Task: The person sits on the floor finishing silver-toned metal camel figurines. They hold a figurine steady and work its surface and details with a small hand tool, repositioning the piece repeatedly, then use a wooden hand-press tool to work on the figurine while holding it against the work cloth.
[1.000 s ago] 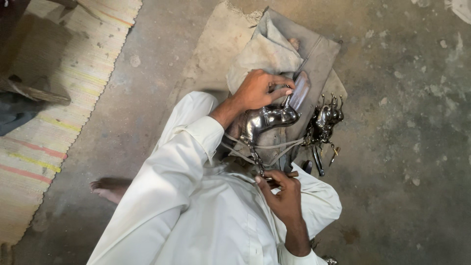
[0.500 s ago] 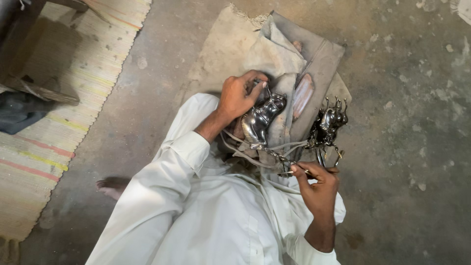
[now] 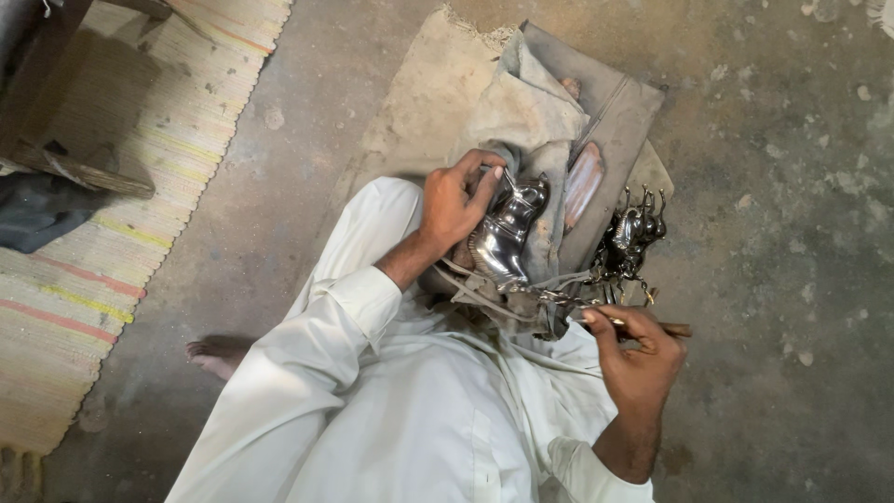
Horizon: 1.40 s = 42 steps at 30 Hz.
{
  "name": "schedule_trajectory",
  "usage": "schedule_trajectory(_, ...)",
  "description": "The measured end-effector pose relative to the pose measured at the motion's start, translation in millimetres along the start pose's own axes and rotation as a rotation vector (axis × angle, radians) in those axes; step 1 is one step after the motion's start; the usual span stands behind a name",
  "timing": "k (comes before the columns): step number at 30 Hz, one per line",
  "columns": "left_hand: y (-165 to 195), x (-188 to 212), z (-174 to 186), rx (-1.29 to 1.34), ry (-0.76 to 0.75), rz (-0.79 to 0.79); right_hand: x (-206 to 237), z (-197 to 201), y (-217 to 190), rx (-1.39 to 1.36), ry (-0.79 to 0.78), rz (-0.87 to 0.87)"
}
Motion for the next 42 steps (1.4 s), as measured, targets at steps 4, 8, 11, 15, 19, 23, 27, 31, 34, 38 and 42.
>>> schedule_trajectory(4, 3.5, 6.8, -6.9, 0.002, -0.025, -0.02, -7.1, 2.9, 32.2, -0.112, 0.095, -0.023)
schedule_trajectory(8, 12.8, 10.2, -10.3, -0.002, -0.011, -0.123, -8.9, -1.2, 75.3, -0.323, 0.17, -0.158)
schedule_trajectory(11, 10.6, 9.4, -8.7, -0.041, -0.057, -0.112, 0.3, -5.2, 91.8, -0.422, 0.169, -0.192)
schedule_trajectory(15, 7.2, 15.4, -0.2, -0.118, -0.103, -0.122, 20.8, -0.7, 109.4, -0.417, 0.267, -0.296)
schedule_trajectory(19, 5.9, 39.6, 15.6, -0.23, -0.1, -0.198, 34.8, 3.8, 115.8, -0.427, 0.33, -0.288)
schedule_trajectory(23, 5.5, 78.6, 18.7, -0.386, -0.208, -0.369, 42.7, -5.2, 112.4, -0.535, 0.326, -0.289)
schedule_trajectory(27, 1.0, 109.6, 13.5, -0.461, -0.243, -0.472, 36.2, -29.0, 102.5, -0.443, 0.248, -0.31)
schedule_trajectory(31, -9.1, 120.5, 4.2, -0.61, -0.226, -0.467, 19.1, -49.5, 102.3, -0.483, 0.268, -0.343)
schedule_trajectory(34, -12.8, 123.0, 6.1, -0.608, -0.232, -0.465, 11.1, -59.9, 106.6, -0.534, 0.198, -0.368)
schedule_trajectory(38, -8.5, 131.9, 12.4, -0.518, -0.252, -0.51, 12.5, -65.2, 103.5, -0.528, 0.165, -0.265)
schedule_trajectory(42, -2.1, 145.9, -1.1, -0.54, -0.374, -0.537, 25.7, -72.2, 96.7, -0.522, 0.289, -0.226)
Point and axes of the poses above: each hand's wrist, its own x-axis away from the middle knuckle, its own z-axis out of the back of the hand, y = z × x, the point moved 7 cm from there along -x, towards the middle knuckle, and after that the axes turned 12 degrees about z, right-handed, at the moved point
